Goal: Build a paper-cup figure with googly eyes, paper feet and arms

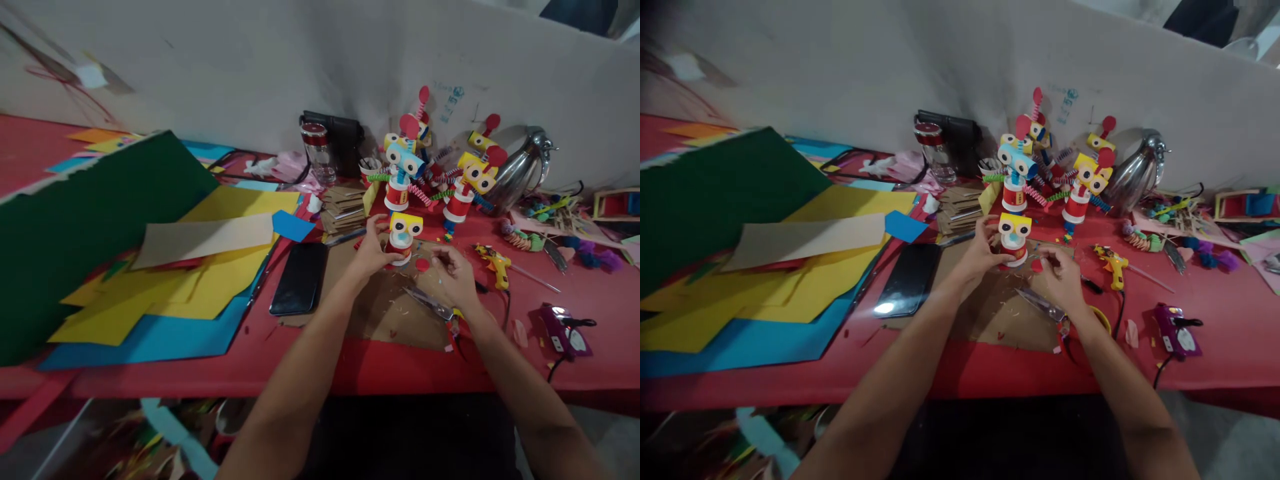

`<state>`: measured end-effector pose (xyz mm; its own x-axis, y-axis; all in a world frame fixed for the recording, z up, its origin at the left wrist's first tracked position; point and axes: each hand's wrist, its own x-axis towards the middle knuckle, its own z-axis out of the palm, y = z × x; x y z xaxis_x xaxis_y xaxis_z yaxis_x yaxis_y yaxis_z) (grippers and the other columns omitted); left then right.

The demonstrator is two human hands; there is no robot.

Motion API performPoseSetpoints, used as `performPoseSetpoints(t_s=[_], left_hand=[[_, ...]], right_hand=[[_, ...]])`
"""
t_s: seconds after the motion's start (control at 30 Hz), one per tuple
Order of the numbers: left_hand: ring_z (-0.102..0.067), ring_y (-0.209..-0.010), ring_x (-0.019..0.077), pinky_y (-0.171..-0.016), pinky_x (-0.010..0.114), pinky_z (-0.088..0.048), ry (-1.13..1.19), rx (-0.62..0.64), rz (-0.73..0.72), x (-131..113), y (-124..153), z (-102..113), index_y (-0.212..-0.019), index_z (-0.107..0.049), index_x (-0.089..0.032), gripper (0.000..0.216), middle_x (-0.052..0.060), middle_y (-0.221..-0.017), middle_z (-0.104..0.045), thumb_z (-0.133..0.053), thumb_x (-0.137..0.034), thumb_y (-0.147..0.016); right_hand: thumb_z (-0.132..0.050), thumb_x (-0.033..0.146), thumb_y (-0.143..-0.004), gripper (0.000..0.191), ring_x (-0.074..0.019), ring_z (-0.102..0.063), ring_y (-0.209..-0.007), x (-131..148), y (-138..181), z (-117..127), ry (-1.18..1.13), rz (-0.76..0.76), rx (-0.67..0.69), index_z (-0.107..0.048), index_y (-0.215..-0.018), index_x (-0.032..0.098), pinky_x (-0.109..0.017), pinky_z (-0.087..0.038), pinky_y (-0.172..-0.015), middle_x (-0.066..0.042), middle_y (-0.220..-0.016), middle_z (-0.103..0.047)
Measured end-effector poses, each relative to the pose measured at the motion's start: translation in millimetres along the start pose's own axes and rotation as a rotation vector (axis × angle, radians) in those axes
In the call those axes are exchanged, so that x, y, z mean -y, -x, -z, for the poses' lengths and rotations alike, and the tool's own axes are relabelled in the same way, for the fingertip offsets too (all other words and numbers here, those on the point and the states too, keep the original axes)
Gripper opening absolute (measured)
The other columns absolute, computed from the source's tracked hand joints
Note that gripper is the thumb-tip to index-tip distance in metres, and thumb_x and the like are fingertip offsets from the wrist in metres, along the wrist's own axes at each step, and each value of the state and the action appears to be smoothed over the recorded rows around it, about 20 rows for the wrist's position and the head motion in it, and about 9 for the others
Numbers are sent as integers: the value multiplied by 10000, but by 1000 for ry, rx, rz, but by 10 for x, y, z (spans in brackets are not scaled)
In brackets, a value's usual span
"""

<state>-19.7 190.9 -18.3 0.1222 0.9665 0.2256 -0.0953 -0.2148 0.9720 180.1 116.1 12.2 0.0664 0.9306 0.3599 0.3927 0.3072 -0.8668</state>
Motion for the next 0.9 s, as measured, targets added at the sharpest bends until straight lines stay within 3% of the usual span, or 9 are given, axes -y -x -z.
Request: performPoseSetpoints(t_s=[0.13, 0.23, 0.33, 0.47, 0.53, 0.6, 0.7, 0.8, 0.9], left_hand=[[-602, -1268, 323, -1104, 536, -460, 37, 25, 31, -78, -1, 81, -1300, -486, -290, 964, 87, -1281, -612, -911, -87, -459], [-602, -1269, 308, -1092, 513, -474, 49, -43, 8, -154, -14, 221, -1263, -527, -300, 901, 81, -1267, -640, -931, -117, -479], [-657, -1141, 243, -995, 413, -528, 117, -218, -77, -255, -58, 388, -1162, -583, -307, 677, 46, -1158, -687, -913, -180, -585], [-645, -747, 146, -741, 276, -528, 129, -603, -193, -421, -94, 481, -854, -631, -224, 226, -7, -777, -653, -820, -235, -731], [-593, -616, 128, -637, 261, -498, 50, -664, -160, -484, -54, 439, -725, -606, -209, 184, -25, -652, -594, -775, -258, -780], [-567, -560, 129, -589, 265, -484, -19, -642, -113, -499, 27, 365, -672, -589, -213, 221, -29, -598, -565, -716, -285, -838], [-614, -633, 143, -661, 277, -522, -98, -615, -115, -409, 173, 285, -699, -608, -222, 155, -19, -650, -617, -656, -210, -846], [-667, -763, 181, -760, 317, -549, -275, -554, -46, -244, 269, 309, -790, -683, -223, 133, -11, -761, -697, -679, -108, -724], [-685, -846, 266, -879, 443, -548, -545, -411, 7, -106, 270, 385, -742, -728, -228, 114, 16, -766, -723, -736, -136, -675]], right_hand=[[-581, 352, -865, 202, -223, -729, -835, -97, 53, -2, 38, -28, -23, -709, -957, 227, -376, -592, -776, -77, -931, -789], [-567, 357, -873, 212, -228, -738, -837, -128, 50, -3, 101, -7, -40, -719, -942, 228, -374, -594, -766, -84, -945, -797], [-548, 369, -882, 231, -233, -739, -833, -139, 39, -7, 149, 20, -66, -719, -935, 223, -376, -590, -773, -91, -944, -801], [-505, 412, -917, 289, -219, -721, -751, -135, 36, 7, 214, 19, -16, -715, -955, 217, -326, -552, -681, -79, -868, -792], [-462, 453, -967, 349, -195, -671, -635, -107, 52, 26, 264, 30, 52, -710, -893, 219, -292, -494, -602, -47, -717, -744], [-456, 513, -987, 440, -164, -571, -519, -55, 81, 45, 305, 47, 123, -668, -729, 227, -277, -418, -550, -6, -552, -628], [-503, 574, -967, 552, -134, -475, -482, 38, 132, 59, 353, 155, 283, -543, -536, 231, -282, -345, -552, 12, -473, -508], [-490, 498, -999, 532, -140, -517, -535, 100, 158, 58, 481, 373, 519, -579, -550, 227, -292, -327, -585, -9, -523, -579], [-513, 388, -1014, 410, -162, -597, -618, 111, 151, 54, 630, 456, 613, -692, -682, 228, -300, -326, -611, -37, -645, -707]])
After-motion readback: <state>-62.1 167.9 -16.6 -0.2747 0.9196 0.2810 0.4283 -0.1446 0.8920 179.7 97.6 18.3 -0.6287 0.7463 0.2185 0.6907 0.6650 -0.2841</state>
